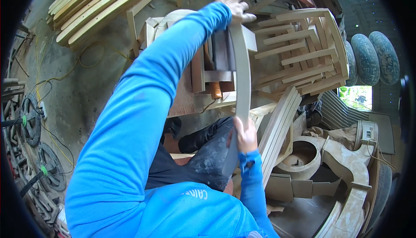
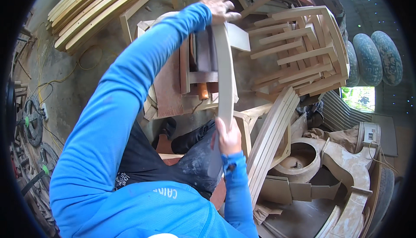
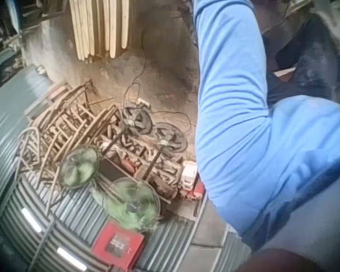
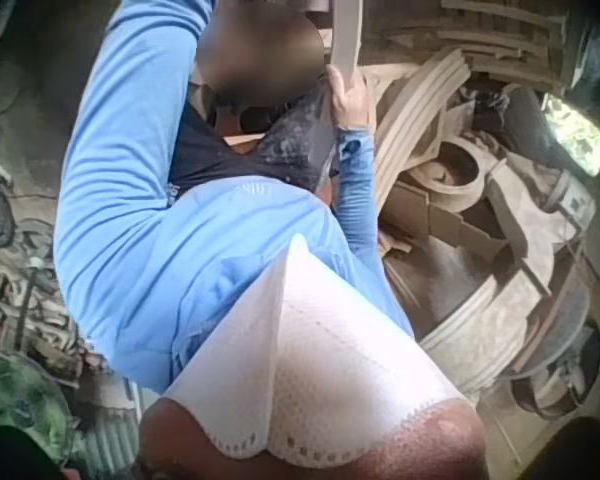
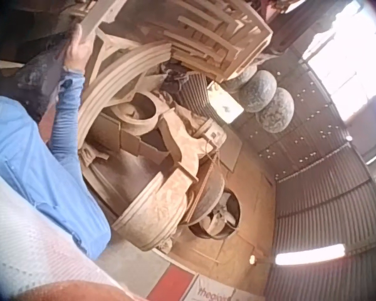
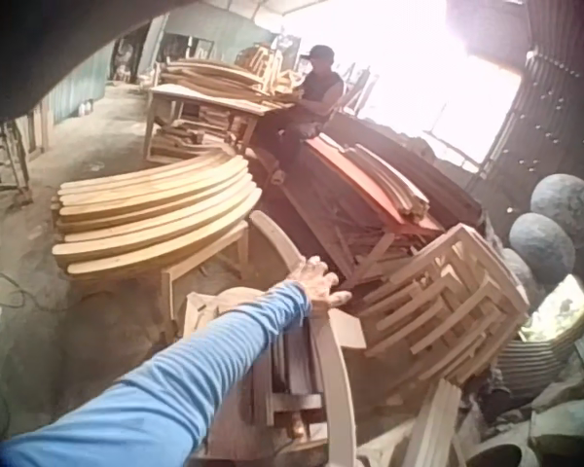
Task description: Sanding curved wooden chair components using a manual sanding block and a stationary sander.
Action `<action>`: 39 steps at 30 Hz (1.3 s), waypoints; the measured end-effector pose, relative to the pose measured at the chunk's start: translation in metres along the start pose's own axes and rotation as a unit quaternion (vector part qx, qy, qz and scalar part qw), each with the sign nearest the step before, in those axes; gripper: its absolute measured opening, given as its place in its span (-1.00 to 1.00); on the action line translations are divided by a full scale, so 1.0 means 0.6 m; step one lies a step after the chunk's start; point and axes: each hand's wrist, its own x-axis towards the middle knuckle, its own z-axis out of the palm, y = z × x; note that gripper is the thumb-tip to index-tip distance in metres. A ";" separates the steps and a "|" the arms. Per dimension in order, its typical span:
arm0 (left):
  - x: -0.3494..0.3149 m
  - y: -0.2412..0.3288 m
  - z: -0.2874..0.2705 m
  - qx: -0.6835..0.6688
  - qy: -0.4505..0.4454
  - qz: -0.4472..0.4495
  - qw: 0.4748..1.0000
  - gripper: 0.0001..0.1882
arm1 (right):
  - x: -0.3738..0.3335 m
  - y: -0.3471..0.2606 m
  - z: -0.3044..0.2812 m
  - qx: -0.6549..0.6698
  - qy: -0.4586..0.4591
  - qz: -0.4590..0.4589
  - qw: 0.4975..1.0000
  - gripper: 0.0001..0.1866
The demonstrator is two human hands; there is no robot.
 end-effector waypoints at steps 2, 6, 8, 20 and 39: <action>0.031 -0.042 0.013 0.037 0.002 -0.070 0.997 -0.13 | 0.040 -0.030 0.016 -0.011 -0.014 -0.021 1.000 -0.64; 0.041 -0.063 0.027 0.123 -0.025 -0.040 0.991 -0.33 | 0.035 -0.039 0.022 0.031 -0.022 -0.024 0.999 -0.66; 0.008 0.010 0.018 0.040 -0.015 -0.012 0.999 -0.15 | -0.010 0.006 -0.011 0.055 -0.039 -0.018 0.998 -0.69; -0.367 0.416 0.009 -0.145 0.082 0.134 0.977 -0.30 | -0.476 0.306 -0.135 0.020 0.105 0.077 0.991 -0.68; -0.240 0.163 0.028 -0.212 0.198 0.045 0.956 -0.53 | -0.188 0.178 -0.193 -0.402 0.195 -0.170 0.878 -0.54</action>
